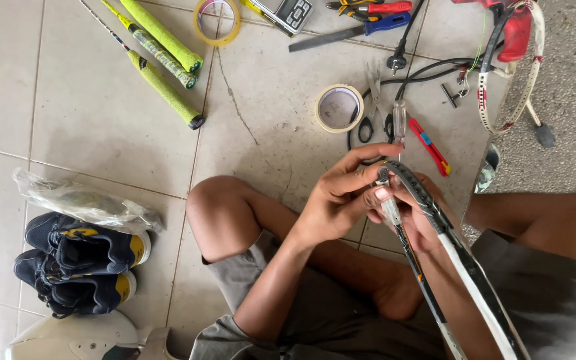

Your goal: Repairing a badminton racket by manipulating grommets on the frame using a small tool while sitting on the floor.

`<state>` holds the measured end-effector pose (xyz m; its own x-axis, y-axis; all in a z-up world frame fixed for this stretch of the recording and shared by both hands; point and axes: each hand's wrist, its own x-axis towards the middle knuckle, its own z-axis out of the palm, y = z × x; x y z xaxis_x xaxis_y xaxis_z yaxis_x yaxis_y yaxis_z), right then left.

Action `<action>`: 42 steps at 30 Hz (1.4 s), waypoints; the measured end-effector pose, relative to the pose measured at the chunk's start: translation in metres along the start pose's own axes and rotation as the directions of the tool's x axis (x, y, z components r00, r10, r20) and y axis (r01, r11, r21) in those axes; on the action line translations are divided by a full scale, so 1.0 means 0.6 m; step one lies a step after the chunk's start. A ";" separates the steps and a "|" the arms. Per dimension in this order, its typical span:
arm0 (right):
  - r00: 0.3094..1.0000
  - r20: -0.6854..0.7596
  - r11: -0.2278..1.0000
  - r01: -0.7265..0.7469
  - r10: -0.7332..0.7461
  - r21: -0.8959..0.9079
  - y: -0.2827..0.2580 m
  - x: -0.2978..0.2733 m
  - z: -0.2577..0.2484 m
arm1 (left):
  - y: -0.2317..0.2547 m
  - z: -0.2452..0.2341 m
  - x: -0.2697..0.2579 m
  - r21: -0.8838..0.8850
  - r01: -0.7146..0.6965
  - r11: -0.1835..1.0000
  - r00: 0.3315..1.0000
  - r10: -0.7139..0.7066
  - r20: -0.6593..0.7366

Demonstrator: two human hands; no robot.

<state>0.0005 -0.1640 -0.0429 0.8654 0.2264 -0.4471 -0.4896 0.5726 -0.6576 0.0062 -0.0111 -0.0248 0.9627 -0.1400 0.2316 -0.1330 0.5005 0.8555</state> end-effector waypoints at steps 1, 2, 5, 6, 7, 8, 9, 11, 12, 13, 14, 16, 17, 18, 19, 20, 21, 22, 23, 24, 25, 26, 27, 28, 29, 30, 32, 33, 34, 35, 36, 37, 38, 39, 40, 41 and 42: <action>1.000 0.001 1.000 0.001 -0.001 -0.002 0.001 0.000 -0.003 | -0.002 -0.001 0.000 -0.001 -0.002 1.000 1.000 0.002 0.000; 0.999 0.031 0.999 -0.038 0.038 0.005 0.001 0.001 -0.005 | -0.003 -0.002 0.000 -0.016 -0.006 1.000 1.000 0.007 0.016; 0.997 0.012 0.997 -0.072 0.072 -0.023 -0.010 -0.012 0.025 | -0.014 -0.015 -0.001 -0.059 -0.008 0.998 0.997 0.012 0.072; 0.997 -0.037 0.996 -0.068 0.066 -0.056 -0.015 -0.019 0.042 | -0.018 -0.022 0.000 -0.085 -0.004 0.996 0.994 0.014 0.112; 0.997 -0.035 0.996 -0.067 0.065 -0.055 -0.017 -0.022 0.044 | -0.017 -0.023 0.003 -0.084 -0.005 0.996 0.993 0.015 0.114; 0.999 -0.027 0.994 -0.044 0.041 -0.099 -0.017 -0.025 0.047 | -0.015 -0.023 0.004 -0.126 0.009 0.992 0.991 0.008 0.132; 1.000 -0.018 0.990 -0.020 0.018 -0.143 -0.018 -0.029 0.050 | -0.012 -0.024 0.006 -0.168 0.023 0.985 0.989 0.002 0.150; 1.000 -0.003 0.985 -0.010 0.010 -0.172 -0.045 -0.039 0.085 | -0.017 -0.031 0.013 -0.193 0.024 0.981 0.985 0.011 0.175; 1.000 0.005 0.979 -0.004 0.005 -0.202 -0.058 -0.047 0.102 | -0.021 -0.033 0.014 -0.224 0.031 0.974 0.980 0.015 0.199; 1.000 0.005 0.979 -0.005 0.006 -0.203 -0.048 -0.050 0.070 | -0.020 -0.034 0.010 -0.224 0.030 0.974 0.980 0.015 0.197; 0.999 0.036 0.974 0.013 -0.005 -0.226 -0.038 -0.050 0.040 | -0.019 -0.036 0.008 -0.240 0.042 0.970 0.981 0.006 0.196; 0.998 0.068 0.967 0.031 -0.015 -0.252 -0.033 -0.054 0.002 | -0.013 -0.037 0.009 -0.258 0.050 0.965 0.981 0.000 0.192; 0.998 0.060 0.956 0.032 -0.015 -0.290 -0.036 -0.058 -0.005 | -0.008 -0.036 0.012 -0.231 0.024 0.973 0.977 0.026 0.212; 0.999 0.051 0.945 0.032 -0.016 -0.327 -0.039 -0.063 -0.012 | -0.003 -0.036 0.015 -0.204 -0.001 0.979 0.971 0.050 0.234; 0.999 0.051 0.944 0.032 -0.016 -0.330 -0.033 -0.061 -0.028 | -0.003 -0.034 0.016 -0.207 -0.003 0.978 0.971 0.052 0.232; 0.996 0.077 0.942 0.062 -0.038 -0.330 -0.026 -0.055 -0.043 | -0.001 -0.035 0.017 -0.164 -0.050 0.985 0.970 0.086 0.226; 0.993 0.104 0.940 0.092 -0.061 -0.329 -0.019 -0.049 -0.057 | 0.001 -0.035 0.020 -0.120 -0.096 0.988 0.968 0.121 0.222; 0.992 0.108 0.940 0.091 -0.058 -0.330 -0.031 -0.060 -0.027 | 0.003 -0.037 0.020 -0.117 -0.099 0.988 0.968 0.123 0.218; 0.993 0.113 0.941 0.079 -0.044 -0.328 -0.043 -0.070 0.002 | 0.004 -0.039 0.021 -0.064 -0.144 0.988 0.965 0.154 0.213; 0.993 0.115 0.943 0.069 -0.033 -0.325 -0.055 -0.081 0.031 | 0.005 -0.041 0.023 -0.012 -0.187 0.982 0.959 0.186 0.212; 0.993 0.117 0.943 0.070 -0.033 -0.327 -0.040 -0.071 0.016 | 0.008 -0.042 0.024 -0.012 -0.190 0.982 0.959 0.188 0.211; 0.979 0.198 0.986 -0.018 0.052 -0.167 -0.025 -0.063 0.001 | 0.010 -0.043 0.025 0.021 -0.222 0.975 0.949 0.211 0.234; 0.949 0.290 0.992 -0.123 0.121 -0.011 -0.010 -0.054 -0.015 | 0.012 -0.044 0.026 0.052 -0.255 0.965 0.937 0.234 0.258; 0.950 0.287 0.992 -0.124 0.122 -0.013 -0.004 -0.053 -0.009 | 0.008 -0.044 0.025 0.050 -0.255 0.966 0.938 0.234 0.256; 0.894 0.424 0.968 -0.217 0.145 0.128 0.001 -0.052 -0.004 | 0.004 -0.044 0.025 0.027 -0.248 0.968 0.939 0.233 0.254; 0.821 0.553 0.913 -0.322 0.138 0.251 0.007 -0.051 0.002 | 0.001 -0.043 0.024 0.005 -0.241 0.971 0.939 0.232 0.253; 0.789 0.599 0.901 -0.352 0.140 0.253 0.022 -0.050 -0.003 | -0.012 -0.052 0.020 0.003 -0.228 0.974 0.940 0.220 0.260; 0.751 0.645 0.889 -0.382 0.139 0.254 0.029 -0.048 -0.005 | -0.018 -0.057 0.019 0.004 -0.216 0.976 0.941 0.207 0.267; 0.752 0.645 0.889 -0.380 0.137 0.254 0.042 -0.045 -0.017 | -0.019 -0.059 0.018 0.003 -0.216 0.976 0.941 0.208 0.268; 0.778 0.618 0.862 -0.388 0.118 0.325 0.055 -0.042 -0.030 | -0.020 -0.062 0.017 0.000 -0.211 0.977 0.942 0.204 0.268; 0.804 0.587 0.831 -0.392 0.100 0.395 0.068 -0.040 -0.043 | -0.021 -0.064 0.016 -0.005 -0.205 0.979 0.943 0.199 0.268; 0.805 0.585 0.831 -0.390 0.098 0.397 0.067 -0.040 -0.039 | -0.018 -0.065 0.018 -0.006 -0.204 0.979 0.942 0.198 0.270; 0.798 0.593 0.816 -0.413 0.110 0.404 0.065 -0.041 -0.036 | -0.015 -0.065 0.018 0.002 -0.208 0.978 0.941 0.199 0.273; 0.791 0.600 0.801 -0.435 0.122 0.411 0.063 -0.041 -0.032 | -0.012 -0.066 0.019 0.011 -0.212 0.977 0.940 0.200 0.276; 0.792 0.598 0.801 -0.435 0.122 0.412 0.066 -0.041 -0.034 | -0.005 -0.066 0.021 0.009 -0.209 0.978 0.940 0.199 0.276; 0.759 0.637 0.774 -0.483 0.136 0.410 0.069 -0.041 -0.036 | 0.002 -0.066 0.023 -0.002 -0.227 0.974 0.933 0.218 0.286; 0.723 0.675 0.746 -0.529 0.146 0.405 0.072 -0.040 -0.038 | 0.009 -0.066 0.027 -0.013 -0.245 0.969 0.925 0.238 0.297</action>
<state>-0.0436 -0.1624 -0.0744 0.6266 0.7793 -0.0102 -0.7793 0.6266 -0.0085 0.0303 0.0229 -0.0349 0.7887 -0.2638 0.5553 -0.3621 0.5305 0.7664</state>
